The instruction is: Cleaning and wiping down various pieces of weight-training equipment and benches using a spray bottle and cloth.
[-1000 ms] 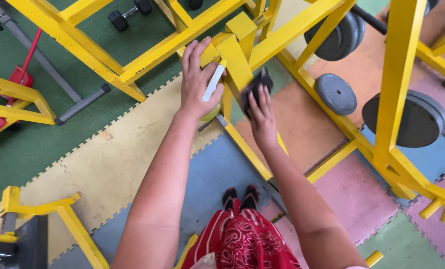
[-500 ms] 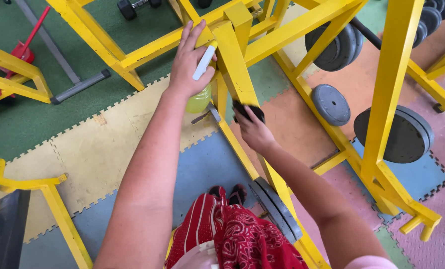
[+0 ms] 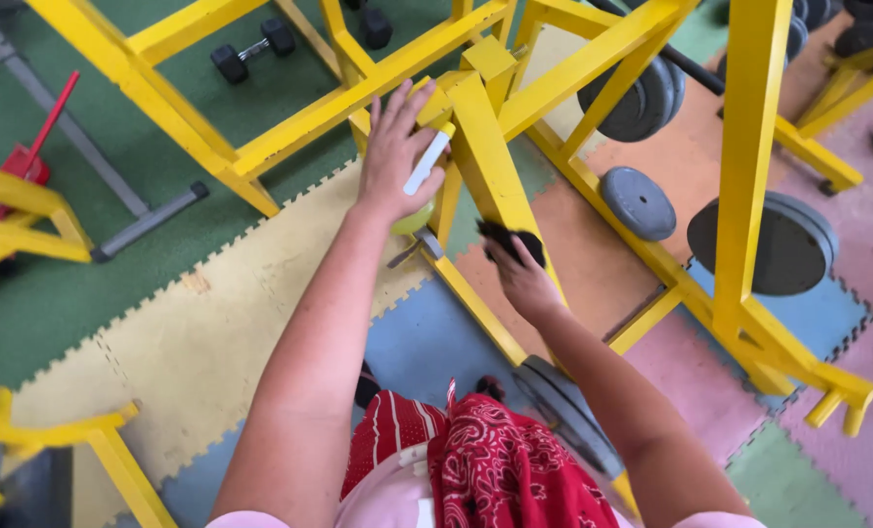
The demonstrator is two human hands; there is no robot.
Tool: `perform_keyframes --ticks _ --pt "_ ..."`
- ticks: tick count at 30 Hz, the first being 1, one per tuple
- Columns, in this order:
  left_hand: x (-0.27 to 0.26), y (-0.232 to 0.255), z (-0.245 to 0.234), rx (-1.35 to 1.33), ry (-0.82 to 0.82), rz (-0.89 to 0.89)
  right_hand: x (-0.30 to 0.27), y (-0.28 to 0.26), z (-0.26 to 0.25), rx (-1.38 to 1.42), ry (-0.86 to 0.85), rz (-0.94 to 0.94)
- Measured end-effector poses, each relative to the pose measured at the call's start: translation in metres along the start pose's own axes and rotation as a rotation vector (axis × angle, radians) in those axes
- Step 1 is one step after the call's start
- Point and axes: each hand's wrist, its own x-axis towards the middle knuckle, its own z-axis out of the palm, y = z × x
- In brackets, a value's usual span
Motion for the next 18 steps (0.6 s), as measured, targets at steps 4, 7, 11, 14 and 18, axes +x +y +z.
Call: perform_keyframes --ticks 4,7,11,14,18 --pt "0.007 -0.018 -0.012 -0.106 -0.014 0.127 -0.065 -0.035 0.038 0.329 -0.175 0.02" --pt "0.003 -0.029 -0.016 -0.161 -0.039 0.192 -0.091 -0.043 0.036 0.722 -0.185 0.162" --pt "0.006 -0.038 -0.025 -0.24 -0.064 0.209 -0.054 -0.032 -0.035 0.945 -0.091 0.707" --pt "0.004 -0.045 -0.03 -0.271 -0.089 0.219 0.008 -0.004 -0.07 1.15 0.481 1.061" --pt "0.004 -0.049 -0.03 -0.247 -0.074 0.253 0.109 0.053 -0.109 1.061 0.784 1.097"
